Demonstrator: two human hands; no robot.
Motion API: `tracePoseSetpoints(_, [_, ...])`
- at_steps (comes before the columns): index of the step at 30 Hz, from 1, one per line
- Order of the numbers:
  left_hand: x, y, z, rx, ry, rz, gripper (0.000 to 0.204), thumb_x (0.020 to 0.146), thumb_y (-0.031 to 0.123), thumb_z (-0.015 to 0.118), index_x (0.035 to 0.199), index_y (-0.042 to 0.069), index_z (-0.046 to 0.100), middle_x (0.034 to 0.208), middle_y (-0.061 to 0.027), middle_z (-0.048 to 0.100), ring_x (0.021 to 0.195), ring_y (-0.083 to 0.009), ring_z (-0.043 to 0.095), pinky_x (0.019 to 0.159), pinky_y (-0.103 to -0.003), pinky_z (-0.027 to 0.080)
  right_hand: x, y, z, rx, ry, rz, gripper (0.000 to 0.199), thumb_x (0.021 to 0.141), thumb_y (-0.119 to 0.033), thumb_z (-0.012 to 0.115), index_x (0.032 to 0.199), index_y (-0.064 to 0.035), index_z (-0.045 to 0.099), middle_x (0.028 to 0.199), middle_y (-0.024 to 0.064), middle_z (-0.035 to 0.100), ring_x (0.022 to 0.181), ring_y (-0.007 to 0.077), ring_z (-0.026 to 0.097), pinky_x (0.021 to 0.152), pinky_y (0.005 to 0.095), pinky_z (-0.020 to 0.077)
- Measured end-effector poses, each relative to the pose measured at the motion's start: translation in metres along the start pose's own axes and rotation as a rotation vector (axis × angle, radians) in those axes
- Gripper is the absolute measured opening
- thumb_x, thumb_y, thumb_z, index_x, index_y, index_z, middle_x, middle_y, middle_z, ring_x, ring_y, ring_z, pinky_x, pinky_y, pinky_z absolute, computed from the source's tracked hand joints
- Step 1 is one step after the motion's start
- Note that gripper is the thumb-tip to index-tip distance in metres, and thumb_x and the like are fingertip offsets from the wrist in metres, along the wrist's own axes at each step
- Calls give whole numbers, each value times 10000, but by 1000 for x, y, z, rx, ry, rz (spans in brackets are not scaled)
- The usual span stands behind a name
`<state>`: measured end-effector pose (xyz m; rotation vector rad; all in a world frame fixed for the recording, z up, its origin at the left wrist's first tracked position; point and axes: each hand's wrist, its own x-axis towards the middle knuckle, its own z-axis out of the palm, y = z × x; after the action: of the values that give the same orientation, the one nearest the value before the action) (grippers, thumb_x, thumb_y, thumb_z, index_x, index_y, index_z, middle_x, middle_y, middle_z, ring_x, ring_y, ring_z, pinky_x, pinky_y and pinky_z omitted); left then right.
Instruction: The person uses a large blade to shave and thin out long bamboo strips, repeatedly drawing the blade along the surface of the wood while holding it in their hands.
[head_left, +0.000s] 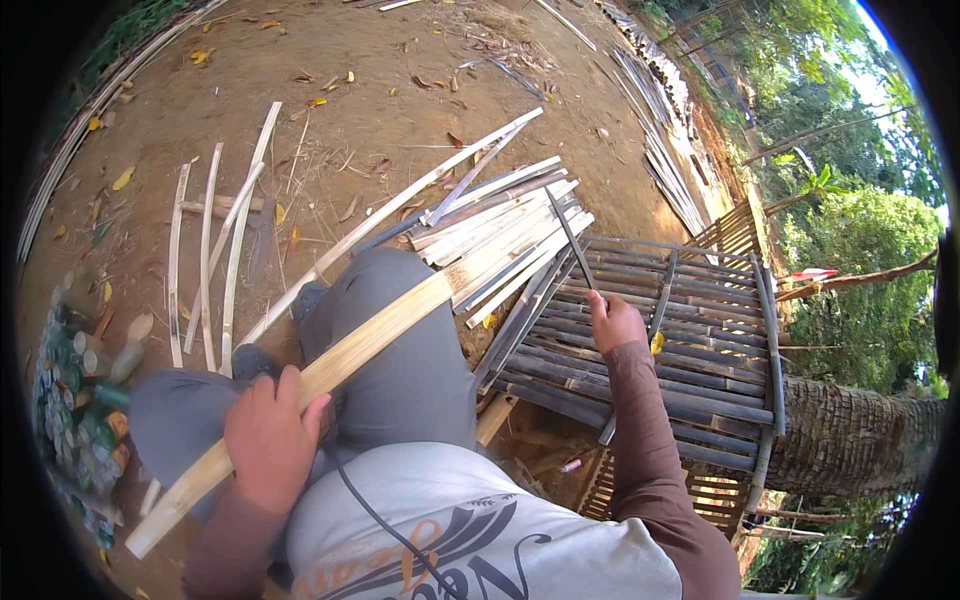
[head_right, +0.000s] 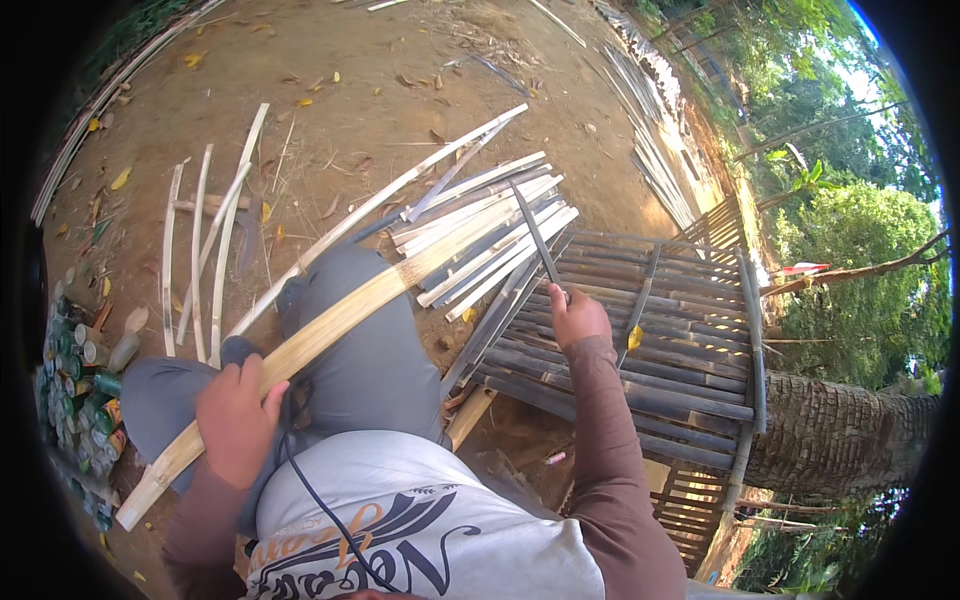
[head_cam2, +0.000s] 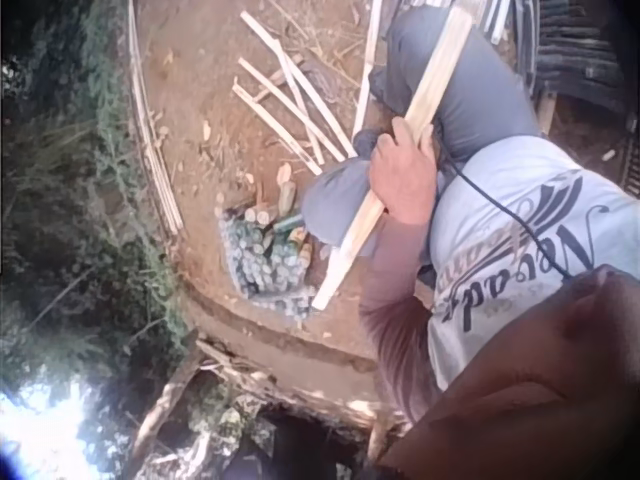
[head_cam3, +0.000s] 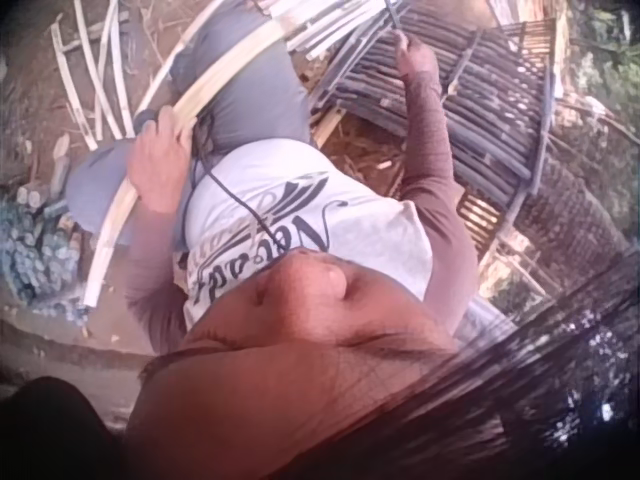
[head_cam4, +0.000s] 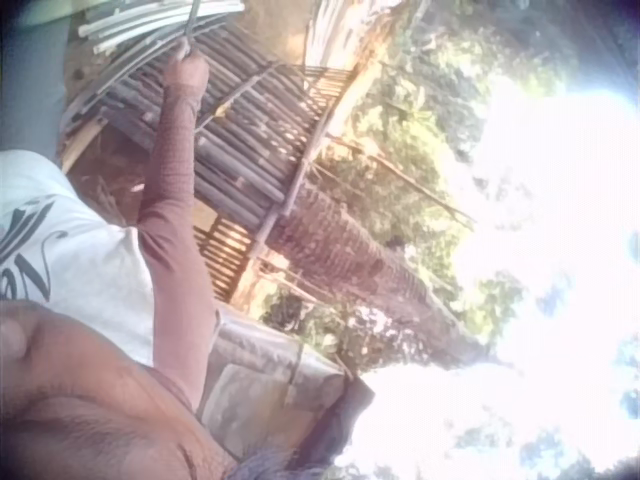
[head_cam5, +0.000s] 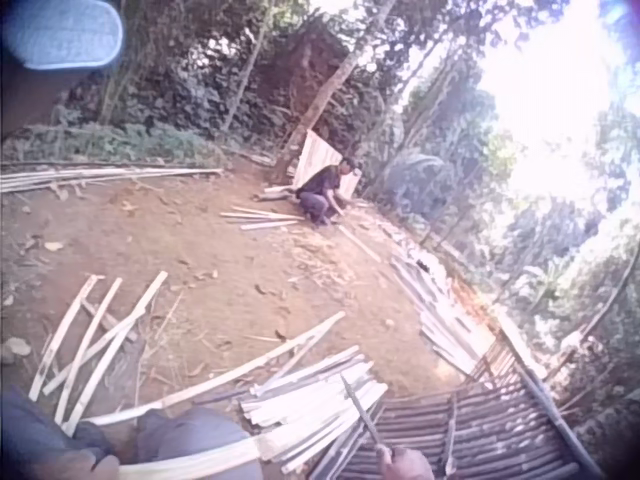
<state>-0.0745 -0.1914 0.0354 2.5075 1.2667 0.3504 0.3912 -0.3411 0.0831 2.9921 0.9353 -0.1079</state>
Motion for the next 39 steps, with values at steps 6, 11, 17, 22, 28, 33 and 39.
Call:
tracePoseSetpoints(6, [-11, 10, 5, -11, -8, -145, 344, 965, 322, 766, 1140, 69, 612, 915, -153, 640, 831, -388, 657, 691, -483, 513, -105, 0, -8, 137, -35, -189, 462, 1070, -440, 621, 1017, 12, 700, 802, 273, 691, 820, 517, 676, 715, 548, 519])
tracePoseSetpoints(11, [-7, 5, 10, 36, 25, -72, 368, 974, 381, 753, 1148, 87, 616, 920, -124, 652, 831, -347, 673, 690, -453, 535, -141, -15, -5, 150, -128, -348, 434, 1054, -440, 642, 988, -14, 693, 772, 229, 697, 771, 469, 696, 684, 519, 534])
tracePoseSetpoints(17, [-6, 0, 8, 34, 55, -35, 368, 962, 372, 769, 1141, 87, 622, 895, -115, 669, 831, -346, 685, 697, -449, 541, -110, -29, -12, 59, -185, -327, 487, 1070, -488, 599, 987, -17, 690, 810, 234, 706, 801, 467, 691, 705, 538, 530])
tracePoseSetpoints(22, [-7, -2, 10, 10, 84, -48, 363, 960, 371, 773, 1117, 84, 617, 874, -115, 668, 811, -344, 685, 681, -453, 540, -96, -32, -1, 110, -185, -368, 498, 1081, -475, 586, 960, -1, 681, 802, 258, 690, 805, 491, 677, 713, 545, 522])
tracePoseSetpoints(28, [-6, -4, 9, 10, -2, -46, 355, 967, 366, 767, 1110, 81, 611, 878, -123, 673, 805, -350, 687, 682, -459, 540, -72, -15, 5, 162, -56, -197, 501, 1081, -479, 592, 998, 1, 709, 795, 256, 700, 800, 486, 691, 722, 553, 528])
tracePoseSetpoints(33, [-3, -1, 9, -3, 10, -56, 350, 971, 368, 762, 1095, 80, 605, 882, -130, 674, 810, -363, 687, 684, -464, 540, -84, -28, 2, 151, -181, -348, 494, 1090, -467, 583, 993, 1, 705, 789, 251, 699, 804, 490, 685, 734, 555, 526])
tracePoseSetpoints(39, [-3, -2, 9, -7, -1, -61, 348, 972, 368, 759, 1091, 79, 604, 891, -132, 676, 821, -368, 686, 686, -467, 539, -78, -31, 20, 206, -127, -316, 528, 1084, -498, 584, 974, 6, 695, 785, 260, 687, 797, 503, 669, 725, 566, 516])
